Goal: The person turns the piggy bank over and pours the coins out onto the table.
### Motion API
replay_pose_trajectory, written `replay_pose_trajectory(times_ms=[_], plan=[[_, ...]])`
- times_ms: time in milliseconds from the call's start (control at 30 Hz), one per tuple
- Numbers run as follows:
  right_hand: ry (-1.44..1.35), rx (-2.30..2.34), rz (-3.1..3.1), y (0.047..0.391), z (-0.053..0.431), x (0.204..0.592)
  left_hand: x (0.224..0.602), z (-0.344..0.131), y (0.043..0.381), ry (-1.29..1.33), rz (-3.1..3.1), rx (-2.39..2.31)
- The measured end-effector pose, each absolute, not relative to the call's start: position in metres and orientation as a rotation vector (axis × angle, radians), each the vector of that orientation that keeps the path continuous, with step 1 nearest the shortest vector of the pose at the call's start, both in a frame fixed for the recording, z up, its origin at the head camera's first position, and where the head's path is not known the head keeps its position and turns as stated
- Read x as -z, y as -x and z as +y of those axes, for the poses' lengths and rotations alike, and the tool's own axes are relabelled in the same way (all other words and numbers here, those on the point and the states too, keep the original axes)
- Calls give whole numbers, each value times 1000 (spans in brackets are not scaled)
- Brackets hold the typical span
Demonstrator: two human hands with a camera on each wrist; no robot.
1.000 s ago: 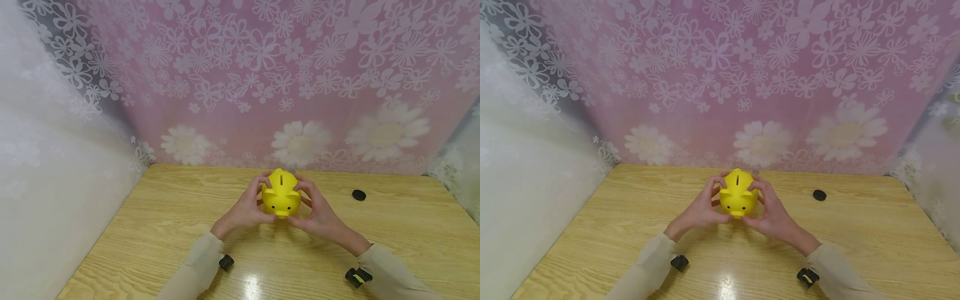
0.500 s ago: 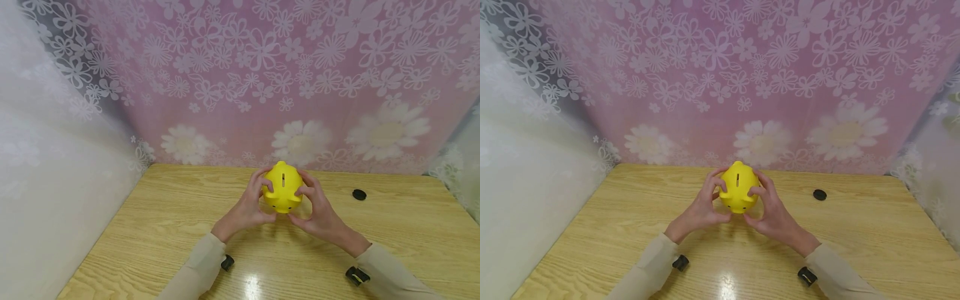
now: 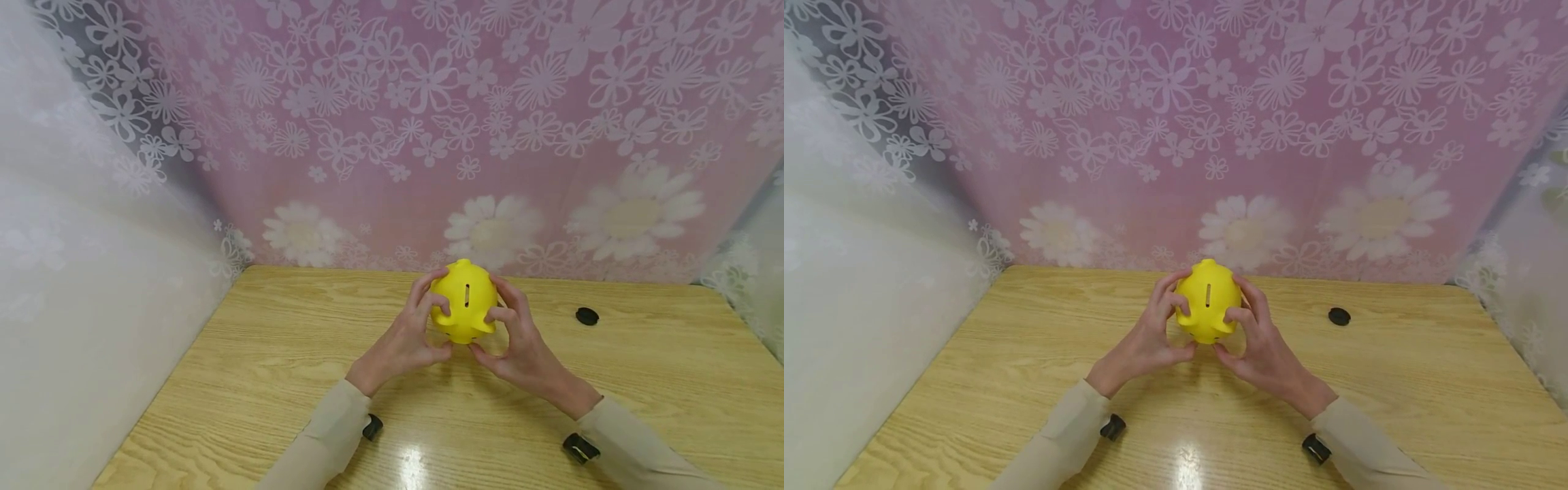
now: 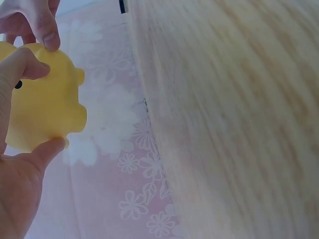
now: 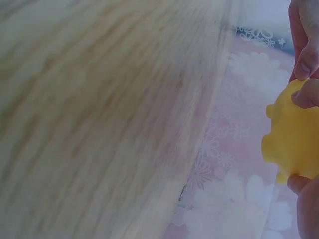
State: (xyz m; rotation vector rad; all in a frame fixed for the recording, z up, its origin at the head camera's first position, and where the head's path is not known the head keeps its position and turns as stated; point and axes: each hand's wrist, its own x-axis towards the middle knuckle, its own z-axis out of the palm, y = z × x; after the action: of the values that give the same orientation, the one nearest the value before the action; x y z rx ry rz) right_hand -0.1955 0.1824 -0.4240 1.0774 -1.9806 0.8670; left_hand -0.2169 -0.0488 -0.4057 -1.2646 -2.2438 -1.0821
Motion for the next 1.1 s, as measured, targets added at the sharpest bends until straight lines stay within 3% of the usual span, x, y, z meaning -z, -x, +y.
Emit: replay_pose_trajectory(times_ms=[1100], plan=[[-1127,-662,-1909,198,183,421,409,-50,213,1250,-2216,891]])
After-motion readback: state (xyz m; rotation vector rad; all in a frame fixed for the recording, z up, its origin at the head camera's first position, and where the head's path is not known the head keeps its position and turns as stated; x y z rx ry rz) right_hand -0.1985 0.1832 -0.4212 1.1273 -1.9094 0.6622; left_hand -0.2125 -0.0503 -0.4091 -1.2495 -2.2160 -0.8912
